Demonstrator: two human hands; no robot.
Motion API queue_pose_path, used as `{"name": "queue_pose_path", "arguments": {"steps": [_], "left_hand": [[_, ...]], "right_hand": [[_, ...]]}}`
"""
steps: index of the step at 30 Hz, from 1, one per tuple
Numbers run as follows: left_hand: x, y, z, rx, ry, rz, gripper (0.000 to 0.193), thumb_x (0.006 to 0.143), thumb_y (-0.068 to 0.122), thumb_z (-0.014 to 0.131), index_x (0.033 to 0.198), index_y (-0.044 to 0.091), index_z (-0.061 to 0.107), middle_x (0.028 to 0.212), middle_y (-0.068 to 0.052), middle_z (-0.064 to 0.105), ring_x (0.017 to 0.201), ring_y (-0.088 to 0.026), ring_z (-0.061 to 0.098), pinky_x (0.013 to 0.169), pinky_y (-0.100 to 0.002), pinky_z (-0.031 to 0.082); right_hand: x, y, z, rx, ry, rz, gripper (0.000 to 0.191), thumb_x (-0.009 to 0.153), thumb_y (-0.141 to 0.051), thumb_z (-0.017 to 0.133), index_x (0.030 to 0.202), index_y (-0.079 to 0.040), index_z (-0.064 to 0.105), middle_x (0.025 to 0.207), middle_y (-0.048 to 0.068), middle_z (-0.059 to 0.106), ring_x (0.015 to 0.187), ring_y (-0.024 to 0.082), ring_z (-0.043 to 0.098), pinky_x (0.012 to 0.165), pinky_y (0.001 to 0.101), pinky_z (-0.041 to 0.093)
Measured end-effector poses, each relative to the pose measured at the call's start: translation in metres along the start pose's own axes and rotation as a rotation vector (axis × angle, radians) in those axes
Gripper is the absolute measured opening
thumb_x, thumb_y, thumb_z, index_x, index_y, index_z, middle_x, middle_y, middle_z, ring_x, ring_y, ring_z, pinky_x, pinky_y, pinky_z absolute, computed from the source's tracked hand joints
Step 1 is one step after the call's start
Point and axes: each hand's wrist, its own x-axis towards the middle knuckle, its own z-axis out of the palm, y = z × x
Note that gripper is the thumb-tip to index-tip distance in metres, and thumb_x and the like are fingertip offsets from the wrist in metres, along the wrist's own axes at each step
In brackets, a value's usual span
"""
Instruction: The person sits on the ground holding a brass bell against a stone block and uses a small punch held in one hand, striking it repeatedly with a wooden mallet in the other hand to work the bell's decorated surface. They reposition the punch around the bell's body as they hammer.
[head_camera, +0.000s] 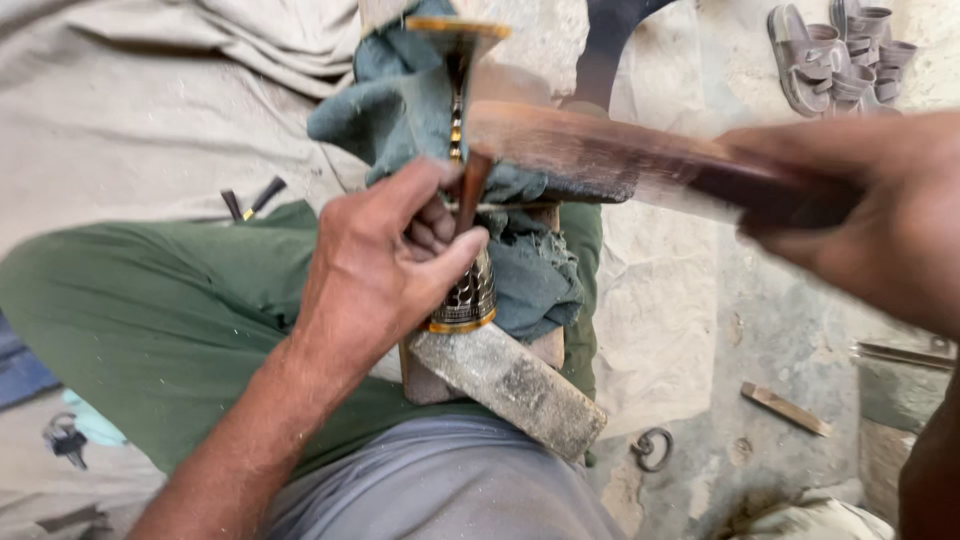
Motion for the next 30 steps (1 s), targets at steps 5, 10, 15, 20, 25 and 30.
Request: {"name": "queue_pose_path", "arguments": {"steps": [5, 10, 15, 20, 25, 30], "left_hand": [[-0.016, 0.02, -0.017, -0.267, 0.157, 0.043, 0.037, 0.094, 0.002, 0.082, 0.126, 0.0, 0.064, 0.094, -0.005, 0.068, 0.084, -0.007, 0.065, 0.071, -0.021, 0.058], [-0.008, 0.048, -0.026, -0.511, 0.138, 0.012, 0.043, 0.096, -0.002, 0.075, 0.134, -0.008, 0.057, 0.107, -0.014, 0.071, 0.087, -0.008, 0.07, 0.077, -0.022, 0.065], [-0.006, 0.083, -0.019, -0.511, 0.1, -0.005, 0.051, 0.086, 0.002, 0.077, 0.133, -0.006, 0.058, 0.124, -0.014, 0.071, 0.079, -0.003, 0.067, 0.068, -0.019, 0.064], [-0.018, 0.09, 0.017, -0.324, -0.175, -0.203, 0.042, 0.086, 0.009, 0.082, 0.126, 0.005, 0.073, 0.089, -0.006, 0.075, 0.068, -0.004, 0.064, 0.052, -0.017, 0.051], [-0.064, 0.075, 0.097, -0.398, -0.773, -0.221, 0.04, 0.094, 0.015, 0.073, 0.133, 0.01, 0.067, 0.096, -0.001, 0.072, 0.08, -0.009, 0.07, 0.064, -0.022, 0.058], [-0.09, 0.054, 0.138, -0.275, -0.93, 0.041, 0.033, 0.104, 0.022, 0.063, 0.134, 0.009, 0.063, 0.098, -0.008, 0.069, 0.086, -0.019, 0.07, 0.072, -0.032, 0.056]], "right_hand": [[-0.032, 0.006, 0.025, 0.319, 0.072, 0.457, 0.034, 0.085, -0.005, 0.088, 0.111, 0.005, 0.069, 0.086, 0.018, 0.067, 0.059, 0.025, 0.067, 0.045, 0.0392, 0.058], [-0.046, 0.035, 0.127, 1.26, 0.372, 0.57, 0.061, 0.081, 0.008, 0.078, 0.139, 0.006, 0.057, 0.093, 0.009, 0.07, 0.08, 0.015, 0.071, 0.069, 0.0293, 0.062], [-0.073, 0.035, 0.229, 1.713, 0.205, 0.78, 0.057, 0.086, 0.005, 0.072, 0.141, 0.007, 0.055, 0.085, 0.014, 0.071, 0.07, 0.021, 0.071, 0.061, 0.0334, 0.062], [-0.106, 0.009, 0.281, 1.887, 0.129, 0.858, 0.056, 0.088, 0.007, 0.068, 0.141, 0.006, 0.051, 0.089, 0.016, 0.072, 0.075, 0.023, 0.074, 0.061, 0.032, 0.062], [-0.122, 0.007, 0.293, 1.896, 0.225, 0.749, 0.067, 0.085, -0.001, 0.07, 0.148, 0.0, 0.044, 0.091, 0.013, 0.071, 0.079, 0.024, 0.075, 0.06, 0.0304, 0.062], [-0.123, 0.011, 0.3, 1.762, 0.07, 0.682, 0.067, 0.082, -0.006, 0.075, 0.144, 0.002, 0.051, 0.09, 0.015, 0.073, 0.078, 0.025, 0.076, 0.055, 0.0288, 0.057]]}}
